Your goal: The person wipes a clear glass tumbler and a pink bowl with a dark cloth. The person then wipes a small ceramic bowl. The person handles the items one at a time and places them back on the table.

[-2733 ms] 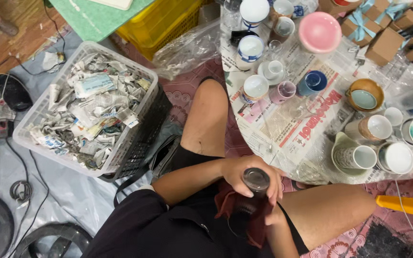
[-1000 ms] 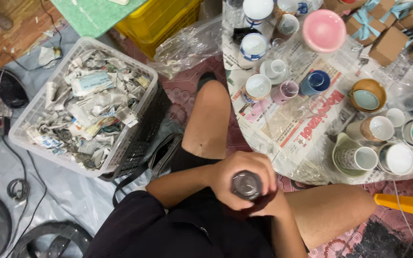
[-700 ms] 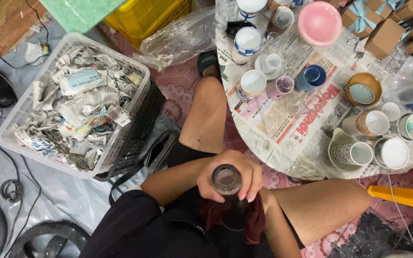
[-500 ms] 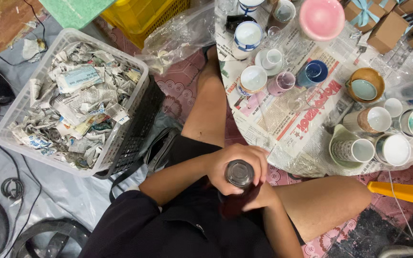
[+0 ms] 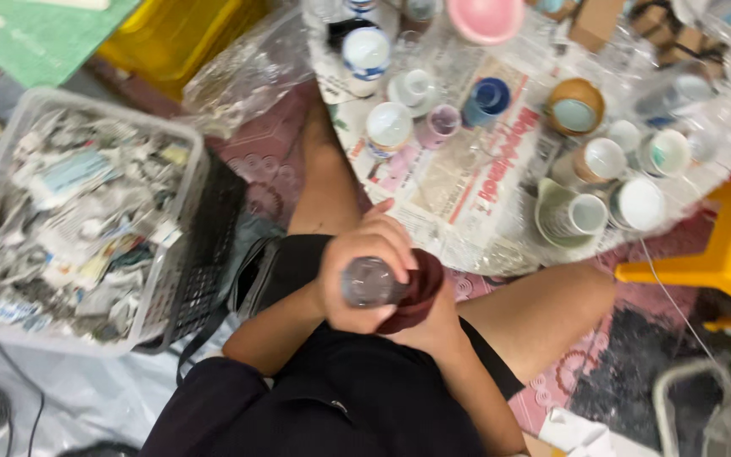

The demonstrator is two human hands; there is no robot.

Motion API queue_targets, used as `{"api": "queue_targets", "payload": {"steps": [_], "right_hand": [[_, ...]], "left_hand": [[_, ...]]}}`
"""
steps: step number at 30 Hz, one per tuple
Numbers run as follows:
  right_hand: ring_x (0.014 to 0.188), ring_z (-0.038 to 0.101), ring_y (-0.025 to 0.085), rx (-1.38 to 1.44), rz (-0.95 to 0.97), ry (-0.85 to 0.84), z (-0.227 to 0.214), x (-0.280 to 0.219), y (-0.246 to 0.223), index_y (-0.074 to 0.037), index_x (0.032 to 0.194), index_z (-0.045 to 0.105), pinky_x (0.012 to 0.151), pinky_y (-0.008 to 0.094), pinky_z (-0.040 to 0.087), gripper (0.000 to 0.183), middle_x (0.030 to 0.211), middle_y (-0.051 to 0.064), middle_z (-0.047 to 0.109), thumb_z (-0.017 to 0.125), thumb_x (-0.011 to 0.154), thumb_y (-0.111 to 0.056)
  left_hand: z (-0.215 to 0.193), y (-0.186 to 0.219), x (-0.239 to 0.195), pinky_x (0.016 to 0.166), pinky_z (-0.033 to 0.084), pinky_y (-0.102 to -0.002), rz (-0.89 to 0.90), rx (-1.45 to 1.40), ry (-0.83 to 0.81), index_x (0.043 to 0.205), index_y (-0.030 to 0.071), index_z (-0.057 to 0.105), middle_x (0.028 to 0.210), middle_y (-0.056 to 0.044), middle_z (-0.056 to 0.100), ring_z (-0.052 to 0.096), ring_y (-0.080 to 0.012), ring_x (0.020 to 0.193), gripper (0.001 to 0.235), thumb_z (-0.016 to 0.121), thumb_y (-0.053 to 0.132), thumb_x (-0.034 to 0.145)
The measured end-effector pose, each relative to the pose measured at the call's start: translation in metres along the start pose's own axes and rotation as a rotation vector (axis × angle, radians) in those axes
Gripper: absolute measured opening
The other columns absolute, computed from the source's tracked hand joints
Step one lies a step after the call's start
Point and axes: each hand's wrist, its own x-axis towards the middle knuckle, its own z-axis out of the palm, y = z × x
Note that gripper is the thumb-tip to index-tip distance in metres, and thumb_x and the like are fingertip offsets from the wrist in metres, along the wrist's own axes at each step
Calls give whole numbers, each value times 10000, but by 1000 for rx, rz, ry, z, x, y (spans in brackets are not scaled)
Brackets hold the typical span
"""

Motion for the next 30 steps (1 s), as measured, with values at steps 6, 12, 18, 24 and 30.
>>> {"api": "queue_targets", "payload": {"steps": [6, 12, 18, 24, 30], "right_hand": [[1064, 702, 255, 115, -194, -432, -32, 16, -18, -42, 1254, 623, 962, 362, 549, 777, 1168, 90, 708, 963, 604, -298], [1264, 653, 345, -577, 20, 597, 42, -13, -13, 99, 1364, 520, 1105, 374, 549, 616, 1369, 258, 629, 784, 821, -25], [1266, 638, 234, 564, -31, -213, -22, -34, 129, -11, 1389, 581, 1124, 339, 510, 584, 1358, 142, 646, 826, 885, -180], [1054, 714, 216, 69, -166, -116, -88, -30, 67, -39, 1202, 691, 939, 330, 564, 514, 1158, 127, 725, 865, 745, -198], [736, 735, 261, -335, -346, -240, -117, 20, 31, -60, 1035, 761, 622, 360, 552, 358, 894, 106, 754, 831, 726, -228]], "left_hand": [[-22, 10, 2, 1280, 231, -500, -59, -322, -19, 899, 69, 671, 982, -83, 668, 641, -268, 997, 355, 726, 260, 605], [11, -31, -2, 1313, 239, -514, 85, -975, 207, 974, 46, 627, 1047, -53, 583, 569, -243, 1014, 498, 789, 406, 671], [36, -60, 6, 1158, 423, -446, 105, -835, 218, 1026, 72, 649, 1090, -80, 578, 558, -212, 1070, 533, 771, 525, 773], [-14, -34, 38, 928, 586, -386, -414, -134, -506, 1235, 0, 668, 1175, -158, 740, 741, -263, 1043, 661, 840, 458, 791], [10, -42, 66, 814, 564, -386, -540, 269, -999, 1159, 37, 697, 983, -161, 771, 744, -293, 897, 672, 922, 409, 646]]}}
